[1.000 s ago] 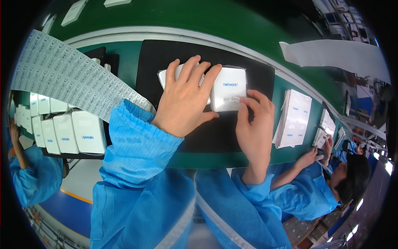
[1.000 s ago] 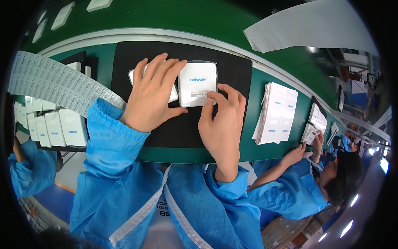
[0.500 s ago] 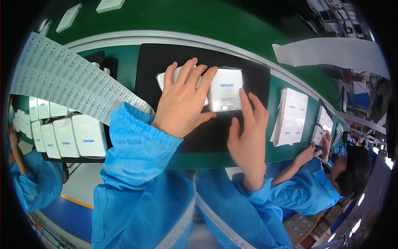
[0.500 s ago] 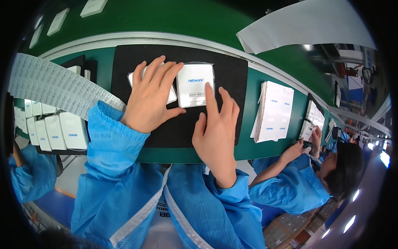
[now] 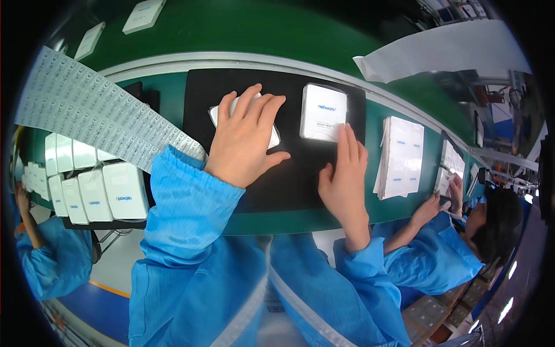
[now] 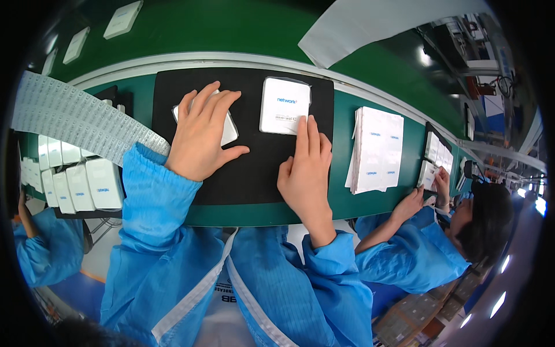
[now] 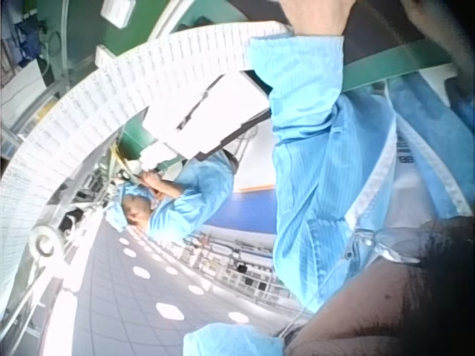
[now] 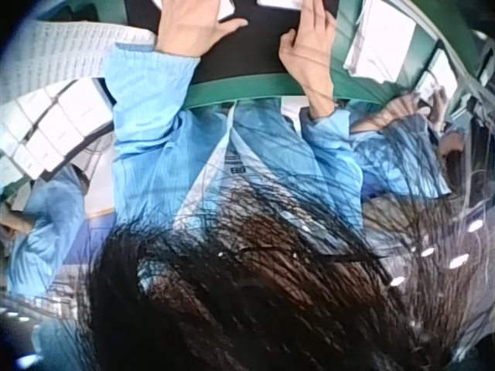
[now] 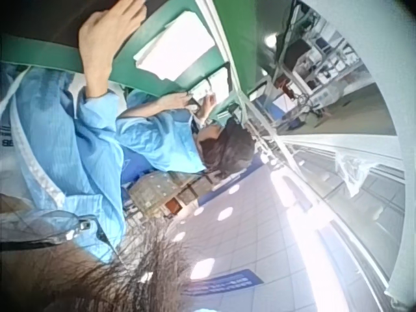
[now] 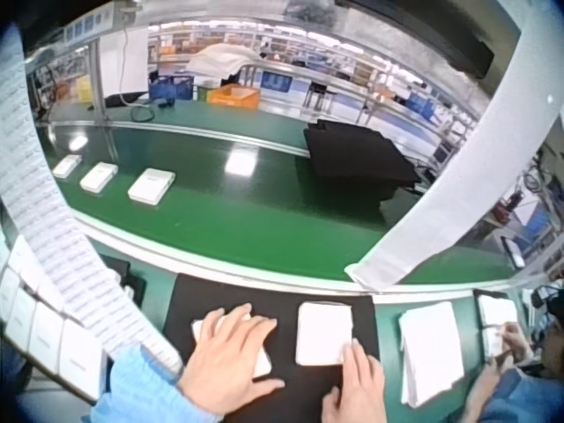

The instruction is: The person peels small technical labels by hand and applies them to the back of white electronic devices on an assembly line.

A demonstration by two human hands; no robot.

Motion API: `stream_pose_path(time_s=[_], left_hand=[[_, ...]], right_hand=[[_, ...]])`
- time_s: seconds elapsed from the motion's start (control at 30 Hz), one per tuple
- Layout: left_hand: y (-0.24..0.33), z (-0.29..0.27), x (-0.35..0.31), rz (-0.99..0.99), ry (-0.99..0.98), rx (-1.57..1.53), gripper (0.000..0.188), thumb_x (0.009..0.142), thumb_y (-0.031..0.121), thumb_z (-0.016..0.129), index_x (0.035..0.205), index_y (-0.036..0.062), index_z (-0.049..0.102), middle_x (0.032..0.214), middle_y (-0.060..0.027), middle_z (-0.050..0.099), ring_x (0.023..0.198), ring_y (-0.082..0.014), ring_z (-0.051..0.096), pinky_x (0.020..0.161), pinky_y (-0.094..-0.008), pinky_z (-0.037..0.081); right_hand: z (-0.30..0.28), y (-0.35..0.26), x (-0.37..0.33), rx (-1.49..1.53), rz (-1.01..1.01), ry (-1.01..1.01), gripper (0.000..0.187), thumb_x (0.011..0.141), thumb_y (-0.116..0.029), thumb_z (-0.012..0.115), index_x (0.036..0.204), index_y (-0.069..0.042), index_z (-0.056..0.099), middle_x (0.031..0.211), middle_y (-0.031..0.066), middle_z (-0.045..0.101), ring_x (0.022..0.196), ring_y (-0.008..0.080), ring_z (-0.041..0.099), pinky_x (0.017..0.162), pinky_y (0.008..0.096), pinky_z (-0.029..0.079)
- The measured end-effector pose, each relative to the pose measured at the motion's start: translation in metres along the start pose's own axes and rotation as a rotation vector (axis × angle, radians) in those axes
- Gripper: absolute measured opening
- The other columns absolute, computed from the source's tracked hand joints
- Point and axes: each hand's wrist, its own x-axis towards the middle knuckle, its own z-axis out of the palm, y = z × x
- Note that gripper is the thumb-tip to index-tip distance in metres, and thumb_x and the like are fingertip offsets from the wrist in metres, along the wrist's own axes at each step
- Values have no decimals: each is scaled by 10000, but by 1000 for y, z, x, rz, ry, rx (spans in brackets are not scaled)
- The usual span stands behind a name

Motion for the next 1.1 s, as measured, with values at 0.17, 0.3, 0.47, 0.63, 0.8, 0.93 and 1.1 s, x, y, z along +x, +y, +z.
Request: stream_pose_path(time_s=[0.17,0.3,0.47,0.63,0.8,0.93,1.1], left_hand=[[3,0,1,4,-21,40,933,650,261,929,1429,43,464,1401,-140,530,1424,-367,384,1174,-571,272],[4,-3,2,2,-56,59,932,656,255,927,1436,50,459,1431,-143,507,1437,-370,370,1180,-562,275],[2,-9,-1,-9,-76,36,956,644,224,934,1453,73,446,1470,-150,468,1444,-383,359,1179,-555,280],[-2,-24,-10,-151,-58,154,1083,557,160,967,1482,90,410,1500,-183,422,1416,-413,383,1173,-555,281],[-8,-31,-12,-160,-109,99,1067,576,183,967,1481,80,412,1473,-207,436,1387,-420,398,1151,-526,330],[-10,-31,-13,-135,-118,113,1065,563,167,966,1472,70,419,1472,-192,446,1388,-417,397,1147,-499,347],[-8,-31,-13,-137,-117,113,1053,567,158,961,1468,70,422,1474,-185,446,1392,-417,392,1147,-500,349]], right_hand=[[-3,1,0,-83,-23,-27,829,727,65,594,1527,-4,386,1499,281,399,1263,462,434,1071,515,374],[3,4,1,-157,-27,21,813,713,51,598,1493,93,371,1487,275,423,1255,447,440,1066,487,367],[12,13,-3,-64,-19,89,811,717,41,583,1504,59,387,1496,274,419,1250,445,433,1059,488,363],[6,14,-2,-101,-55,23,806,728,39,563,1518,-7,411,1507,256,416,1211,448,421,1071,483,365],[-2,26,10,191,-37,33,910,712,38,652,1560,-10,323,1533,248,382,1217,445,420,1070,479,388],[-21,24,43,291,-66,-81,1061,667,7,793,1582,-20,255,1577,237,328,1325,441,378,1119,471,339],[-17,45,78,381,-125,-194,1024,620,-4,815,1533,-96,360,1524,195,398,1430,425,313,1174,484,311]])
